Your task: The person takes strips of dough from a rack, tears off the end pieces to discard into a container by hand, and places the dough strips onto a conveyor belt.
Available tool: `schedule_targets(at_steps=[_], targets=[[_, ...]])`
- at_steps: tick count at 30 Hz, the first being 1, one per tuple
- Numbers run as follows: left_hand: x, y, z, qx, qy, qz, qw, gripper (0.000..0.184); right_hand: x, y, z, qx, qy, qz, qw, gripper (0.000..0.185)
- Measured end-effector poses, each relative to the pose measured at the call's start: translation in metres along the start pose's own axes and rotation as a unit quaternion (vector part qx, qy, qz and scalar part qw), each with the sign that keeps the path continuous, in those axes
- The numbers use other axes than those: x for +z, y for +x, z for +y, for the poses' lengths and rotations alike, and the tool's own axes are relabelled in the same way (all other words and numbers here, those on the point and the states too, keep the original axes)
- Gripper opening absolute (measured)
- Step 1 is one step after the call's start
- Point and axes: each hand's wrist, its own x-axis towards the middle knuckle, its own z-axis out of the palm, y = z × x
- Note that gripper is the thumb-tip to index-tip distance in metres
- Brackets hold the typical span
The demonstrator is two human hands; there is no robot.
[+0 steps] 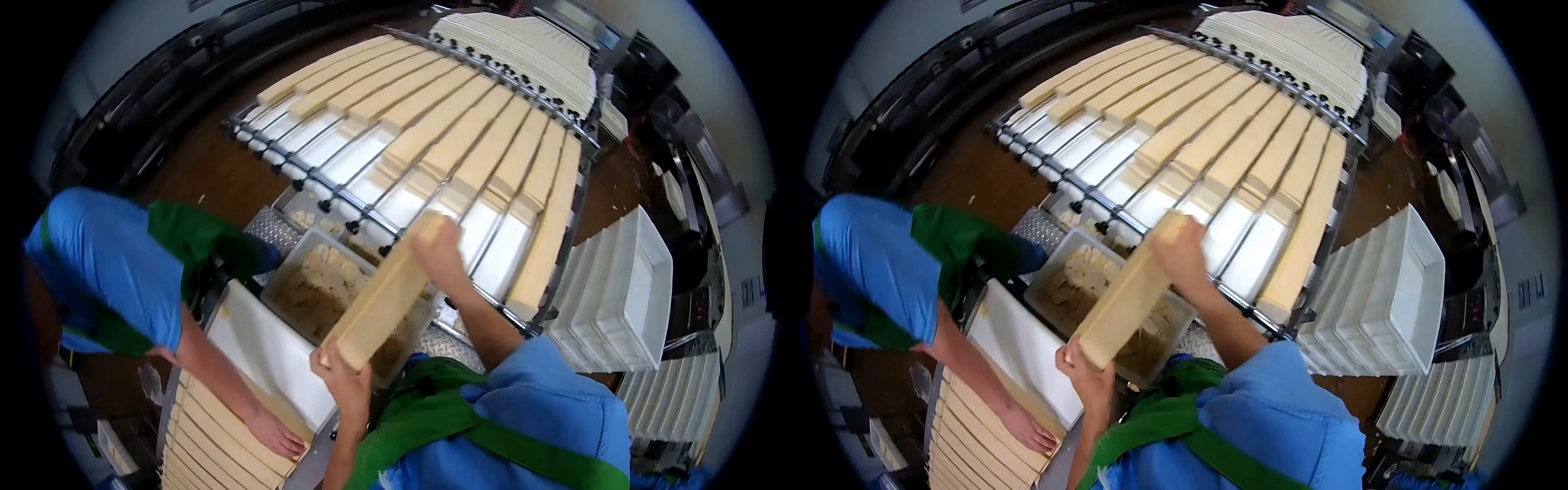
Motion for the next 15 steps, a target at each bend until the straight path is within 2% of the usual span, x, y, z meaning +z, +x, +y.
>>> schedule_targets(at_steps=[2, 4, 5, 6, 7, 8, 9, 10, 15], targets=[[0.018, 0.002, 0.035, 0.101, -0.014, -0.044, 0.994, 0.072, -0.064, 0.018, 0.031, 0.055, -0.11, 0.042, 0.992, 0.074], [0.037, -0.001, 0.062, 0.156, -0.014, -0.12, 0.98, 0.073, -0.116, 0.03, 0.052, 0.145, -0.183, 0.038, 0.972, 0.065], [0.042, -0.004, 0.075, 0.177, -0.017, -0.158, 0.971, 0.075, -0.135, 0.037, 0.067, 0.148, -0.181, 0.041, 0.971, 0.065], [0.049, -0.007, 0.085, 0.179, -0.016, -0.161, 0.97, 0.075, -0.148, 0.047, 0.084, 0.141, -0.289, 0.012, 0.947, 0.06], [0.054, -0.009, 0.093, 0.191, -0.052, -0.231, 0.953, 0.075, -0.157, 0.056, 0.102, 0.133, -0.393, -0.019, 0.909, 0.057], [0.059, -0.011, 0.099, 0.2, -0.089, -0.298, 0.929, 0.076, -0.161, 0.067, 0.117, 0.135, -0.391, -0.021, 0.91, 0.057], [0.063, -0.01, 0.105, 0.219, -0.098, -0.318, 0.917, 0.076, -0.162, 0.079, 0.128, 0.109, -0.385, -0.025, 0.916, 0.056], [0.068, -0.01, 0.108, 0.218, -0.094, -0.318, 0.918, 0.076, -0.164, 0.092, 0.138, 0.083, -0.378, -0.028, 0.922, 0.055], [0.087, -0.005, 0.121, 0.171, -0.074, -0.325, 0.927, 0.071, -0.176, 0.12, 0.137, 0.131, -0.356, -0.114, 0.918, 0.058]])
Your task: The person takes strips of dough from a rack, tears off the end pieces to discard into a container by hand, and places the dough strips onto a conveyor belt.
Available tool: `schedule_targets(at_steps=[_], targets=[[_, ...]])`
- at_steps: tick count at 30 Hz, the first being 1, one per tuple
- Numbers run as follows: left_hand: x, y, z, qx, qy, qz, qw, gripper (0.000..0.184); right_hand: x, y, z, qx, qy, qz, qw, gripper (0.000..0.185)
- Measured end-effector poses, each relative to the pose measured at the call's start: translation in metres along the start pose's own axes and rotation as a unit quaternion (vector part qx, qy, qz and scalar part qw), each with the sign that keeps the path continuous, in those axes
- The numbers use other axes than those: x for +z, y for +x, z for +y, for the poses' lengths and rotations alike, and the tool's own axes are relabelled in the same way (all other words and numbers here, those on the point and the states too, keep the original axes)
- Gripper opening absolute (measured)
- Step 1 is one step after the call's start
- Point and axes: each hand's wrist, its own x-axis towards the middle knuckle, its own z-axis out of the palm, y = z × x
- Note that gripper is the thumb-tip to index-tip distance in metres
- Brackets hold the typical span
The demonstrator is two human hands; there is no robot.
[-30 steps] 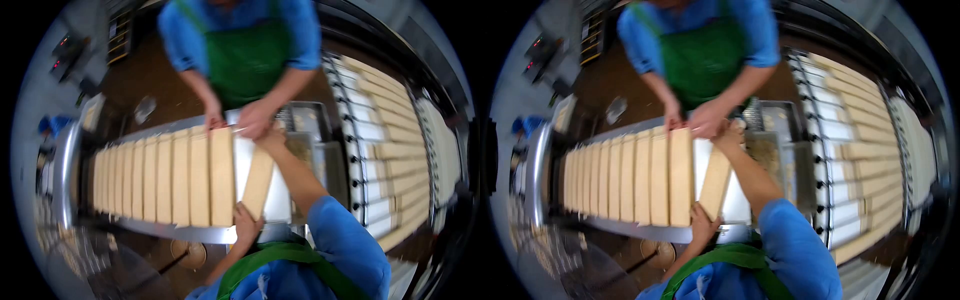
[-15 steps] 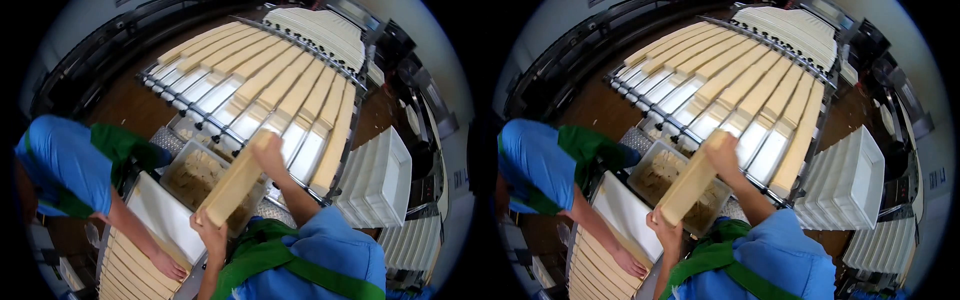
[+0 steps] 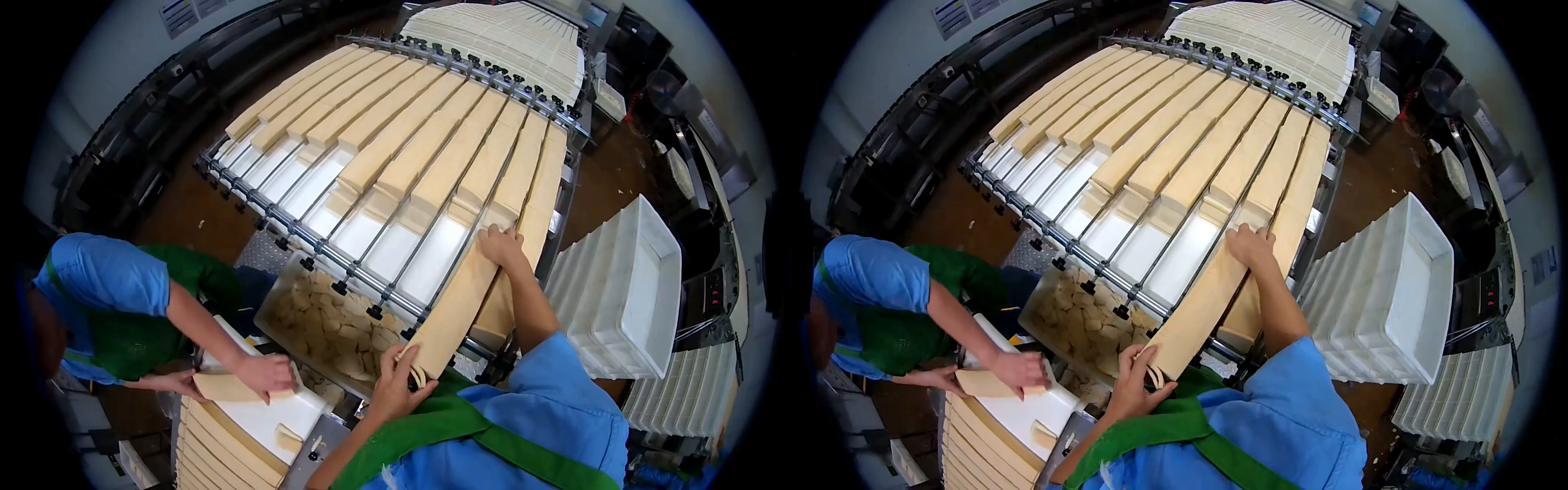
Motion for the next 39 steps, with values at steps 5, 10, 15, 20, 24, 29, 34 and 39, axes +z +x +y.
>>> schedule_targets(at_steps=[5, 10, 15, 20, 24, 29, 34, 39], targets=[[0.007, 0.019, 0.007, -0.022, 0.017, -0.017, 0.999, 0.071, 0.005, 0.009, 0.008, 0.015, -0.007, 0.036, 0.999, 0.06], [0.037, 0.057, -0.003, 0.008, -0.01, -0.038, 0.999, 0.069, 0.016, 0.0, 0.007, -0.047, -0.039, 0.18, 0.982, 0.052], [0.056, 0.086, -0.001, 0.031, -0.03, -0.063, 0.997, 0.067, 0.033, -0.044, -0.003, -0.205, 0.016, 0.247, 0.947, 0.048], [0.037, 0.066, -0.004, -0.003, -0.118, -0.059, 0.991, 0.066, 0.02, -0.132, -0.022, -0.404, 0.227, 0.064, 0.884, 0.04], [0.021, 0.036, -0.039, 0.003, -0.09, 0.085, 0.992, 0.067, 0.034, -0.164, -0.032, -0.504, -0.01, 0.109, 0.856, 0.012], [0.0, -0.011, -0.081, -0.113, -0.097, 0.208, 0.967, 0.065, 0.055, -0.16, -0.026, -0.464, -0.034, 0.137, 0.874, 0.017], [-0.007, -0.063, -0.124, -0.234, -0.013, 0.363, 0.902, 0.06, 0.062, -0.155, -0.028, -0.472, -0.004, 0.182, 0.863, 0.014], [-0.018, -0.132, -0.143, -0.282, 0.025, 0.484, 0.828, 0.055, 0.077, -0.147, -0.028, -0.369, -0.064, 0.218, 0.901, 0.01]])
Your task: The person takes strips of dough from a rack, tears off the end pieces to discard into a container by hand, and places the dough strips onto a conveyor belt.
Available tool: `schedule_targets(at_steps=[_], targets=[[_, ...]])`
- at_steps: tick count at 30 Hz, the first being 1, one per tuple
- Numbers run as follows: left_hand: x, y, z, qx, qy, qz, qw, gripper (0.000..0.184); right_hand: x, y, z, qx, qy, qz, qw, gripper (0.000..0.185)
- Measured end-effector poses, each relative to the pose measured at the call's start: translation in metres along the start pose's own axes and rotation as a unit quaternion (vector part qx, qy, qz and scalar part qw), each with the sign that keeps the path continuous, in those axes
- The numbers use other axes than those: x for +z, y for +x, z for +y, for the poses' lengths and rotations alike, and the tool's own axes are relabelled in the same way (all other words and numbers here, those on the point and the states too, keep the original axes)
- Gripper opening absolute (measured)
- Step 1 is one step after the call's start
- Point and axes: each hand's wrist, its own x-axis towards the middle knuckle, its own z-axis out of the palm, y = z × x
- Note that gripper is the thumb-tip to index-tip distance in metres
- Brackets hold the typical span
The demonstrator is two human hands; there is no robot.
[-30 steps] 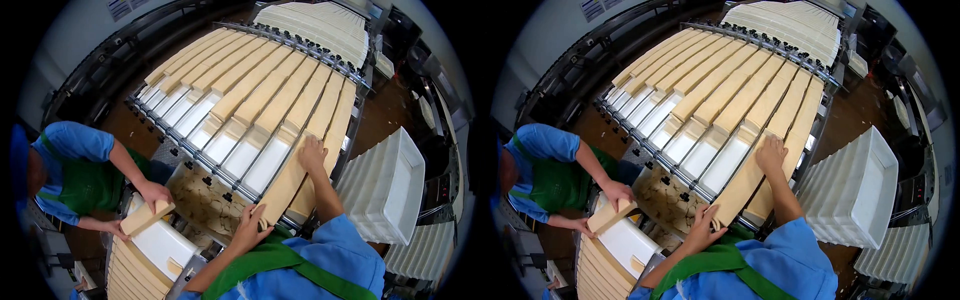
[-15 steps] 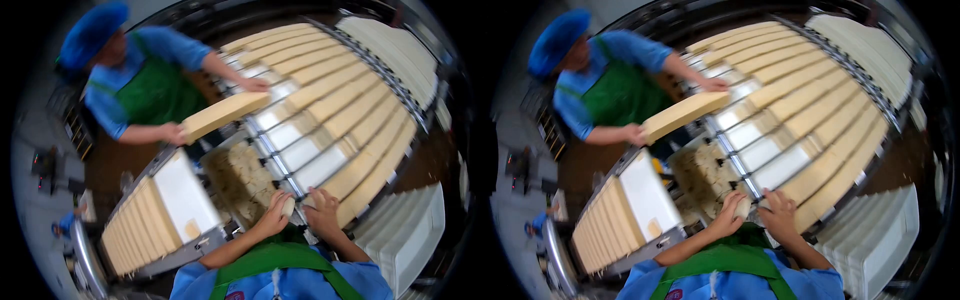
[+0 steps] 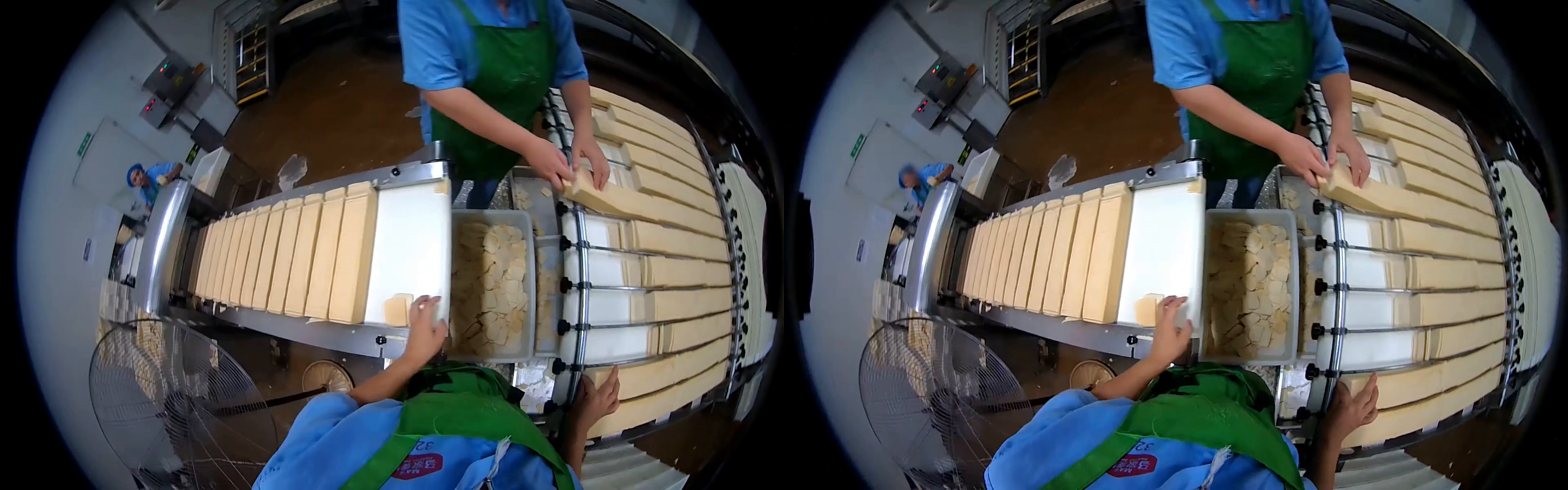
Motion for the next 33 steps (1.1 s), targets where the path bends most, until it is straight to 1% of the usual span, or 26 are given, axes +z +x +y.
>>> schedule_targets(at_steps=[1, 2, 3, 4, 5, 6, 8, 9, 10, 11, 12, 13, 15, 17, 18, 19, 20, 21, 23, 24, 25, 26, 27, 30, 32, 33], targets=[[-0.014, -0.003, -0.012, 0.008, 0.083, 0.04, 0.996, 0.056, 0.008, 0.0, 0.002, 0.031, -0.002, -0.014, 0.999, 0.01], [-0.028, -0.007, -0.025, 0.015, 0.166, 0.077, 0.983, 0.057, 0.006, 0.002, -0.002, 0.022, -0.002, -0.015, 1.0, 0.01], [-0.041, -0.013, -0.037, -0.034, 0.194, 0.121, 0.973, 0.059, 0.003, 0.005, -0.007, 0.023, -0.016, -0.025, 0.999, 0.011], [-0.054, -0.018, -0.055, -0.06, 0.246, 0.17, 0.952, 0.063, 0.002, 0.008, -0.012, 0.026, -0.029, -0.034, 0.999, 0.012], [-0.066, -0.021, -0.071, -0.087, 0.295, 0.217, 0.927, 0.068, 0.005, 0.01, -0.015, -0.004, -0.009, -0.004, 1.0, 0.015], [-0.08, -0.022, -0.075, -0.092, 0.294, 0.221, 0.925, 0.068, 0.005, 0.016, -0.027, -0.011, -0.008, -0.004, 1.0, 0.015], [-0.103, -0.024, -0.086, -0.274, 0.21, 0.248, 0.905, 0.075, 0.006, 0.032, -0.06, -0.108, 0.064, 0.0, 0.992, 0.016], [-0.112, -0.025, -0.095, -0.267, 0.196, 0.232, 0.915, 0.08, -0.001, 0.042, -0.089, -0.138, 0.101, -0.03, 0.985, 0.018], [-0.116, -0.024, -0.102, -0.27, 0.194, 0.235, 0.913, 0.08, 0.012, 0.049, -0.111, -0.173, 0.133, -0.026, 0.976, 0.018], [-0.117, -0.018, -0.107, -0.265, 0.14, 0.213, 0.93, 0.08, 0.029, 0.053, -0.135, -0.204, 0.155, -0.019, 0.966, 0.018], [-0.119, -0.011, -0.11, -0.258, 0.085, 0.19, 0.944, 0.081, 0.042, 0.06, -0.162, -0.22, 0.19, -0.047, 0.956, 0.016], [-0.12, -0.006, -0.107, -0.26, 0.098, 0.176, 0.944, 0.081, 0.062, 0.066, -0.188, -0.248, 0.216, -0.033, 0.944, 0.013], [-0.124, 0.001, -0.1, -0.251, 0.081, 0.166, 0.95, 0.081, 0.081, 0.082, -0.252, -0.317, 0.214, -0.075, 0.921, 0.02], [-0.128, 0.005, -0.094, -0.243, 0.063, 0.146, 0.957, 0.082, 0.111, 0.091, -0.32, -0.354, 0.248, -0.046, 0.901, 0.034], [-0.129, 0.005, -0.097, -0.224, 0.086, 0.136, 0.961, 0.083, 0.124, 0.095, -0.351, -0.358, 0.232, -0.065, 0.902, 0.042], [-0.13, 0.006, -0.096, -0.229, 0.086, 0.119, 0.962, 0.085, 0.136, 0.098, -0.381, -0.362, 0.216, -0.083, 0.903, 0.051], [-0.133, 0.008, -0.092, -0.235, 0.086, 0.102, 0.963, 0.086, 0.146, 0.101, -0.412, -0.355, 0.203, -0.125, 0.904, 0.061], [-0.138, 0.009, -0.085, -0.222, 0.099, 0.09, 0.966, 0.087, 0.156, 0.102, -0.443, -0.344, 0.188, -0.153, 0.907, 0.065], [-0.141, 0.013, -0.083, -0.23, 0.128, 0.06, 0.963, 0.088, 0.165, 0.109, -0.496, -0.352, 0.15, -0.177, 0.907, 0.067], [-0.145, 0.015, -0.077, -0.239, 0.137, 0.041, 0.96, 0.088, 0.172, 0.112, -0.52, -0.358, 0.106, -0.178, 0.911, 0.069], [-0.145, 0.015, -0.08, -0.233, 0.157, 0.025, 0.959, 0.093, 0.169, 0.118, -0.541, -0.362, 0.105, -0.198, 0.905, 0.068], [-0.148, 0.016, -0.079, -0.224, 0.158, 0.01, 0.962, 0.092, 0.165, 0.123, -0.56, -0.365, 0.103, -0.219, 0.899, 0.067], [-0.149, 0.017, -0.079, -0.229, 0.15, -0.002, 0.962, 0.093, 0.165, 0.127, -0.575, -0.363, 0.102, -0.218, 0.9, 0.067], [-0.15, 0.019, -0.078, -0.236, 0.147, -0.027, 0.96, 0.093, 0.162, 0.131, -0.608, -0.351, 0.114, -0.241, 0.898, 0.067], [-0.149, 0.02, -0.078, -0.231, 0.17, -0.036, 0.957, 0.094, 0.162, 0.134, -0.616, -0.318, 0.064, -0.288, 0.901, 0.067], [-0.149, 0.021, -0.079, -0.235, 0.164, -0.043, 0.957, 0.095, 0.163, 0.134, -0.614, -0.317, 0.063, -0.258, 0.911, 0.068]])
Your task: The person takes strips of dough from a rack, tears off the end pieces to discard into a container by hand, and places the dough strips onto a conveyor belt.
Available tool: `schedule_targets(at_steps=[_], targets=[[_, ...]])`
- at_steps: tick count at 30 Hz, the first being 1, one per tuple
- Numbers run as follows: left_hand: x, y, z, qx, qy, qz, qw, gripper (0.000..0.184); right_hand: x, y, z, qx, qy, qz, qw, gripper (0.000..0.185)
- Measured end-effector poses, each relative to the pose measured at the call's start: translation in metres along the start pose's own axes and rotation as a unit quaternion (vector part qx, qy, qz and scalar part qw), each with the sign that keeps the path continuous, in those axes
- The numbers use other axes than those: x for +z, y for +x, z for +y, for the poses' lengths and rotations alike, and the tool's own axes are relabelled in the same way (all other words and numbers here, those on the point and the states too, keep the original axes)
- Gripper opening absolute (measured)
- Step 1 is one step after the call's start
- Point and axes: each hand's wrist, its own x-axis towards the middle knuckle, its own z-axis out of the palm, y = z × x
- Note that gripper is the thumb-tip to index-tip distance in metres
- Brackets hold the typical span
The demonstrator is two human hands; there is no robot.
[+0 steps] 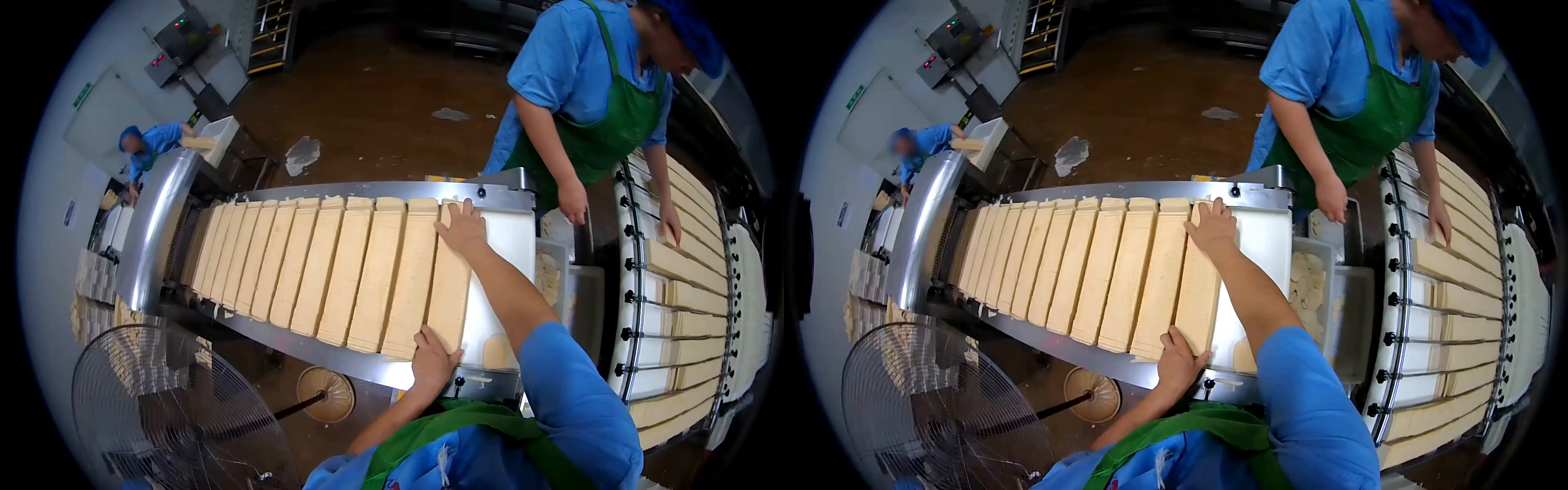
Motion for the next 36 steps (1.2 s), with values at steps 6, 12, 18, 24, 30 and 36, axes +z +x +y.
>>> schedule_targets(at_steps=[6, 12, 18, 24, 30, 36], targets=[[0.001, 0.004, -0.002, 0.069, 0.012, -0.037, 0.997, 0.095, -0.035, -0.019, 0.055, 0.181, 0.04, -0.061, 0.981, 0.08], [0.015, 0.013, 0.023, 0.105, 0.043, -0.078, 0.99, 0.097, -0.031, -0.076, 0.139, 0.236, 0.128, 0.042, 0.962, 0.101], [0.045, -0.006, 0.083, 0.216, -0.109, -0.005, 0.97, 0.071, -0.064, -0.2, 0.229, 0.397, 0.33, 0.202, 0.832, 0.086], [0.075, -0.056, 0.182, 0.406, -0.114, -0.084, 0.903, 0.075, -0.1, -0.373, 0.344, 0.531, 0.272, 0.39, 0.701, 0.077], [0.101, -0.1, 0.257, 0.562, -0.117, -0.206, 0.792, 0.074, -0.102, -0.461, 0.466, 0.641, 0.114, 0.148, 0.744, 0.065], [0.136, -0.121, 0.285, 0.551, -0.097, -0.286, 0.778, 0.074, -0.098, -0.467, 0.547, 0.622, 0.122, 0.13, 0.762, 0.062]])
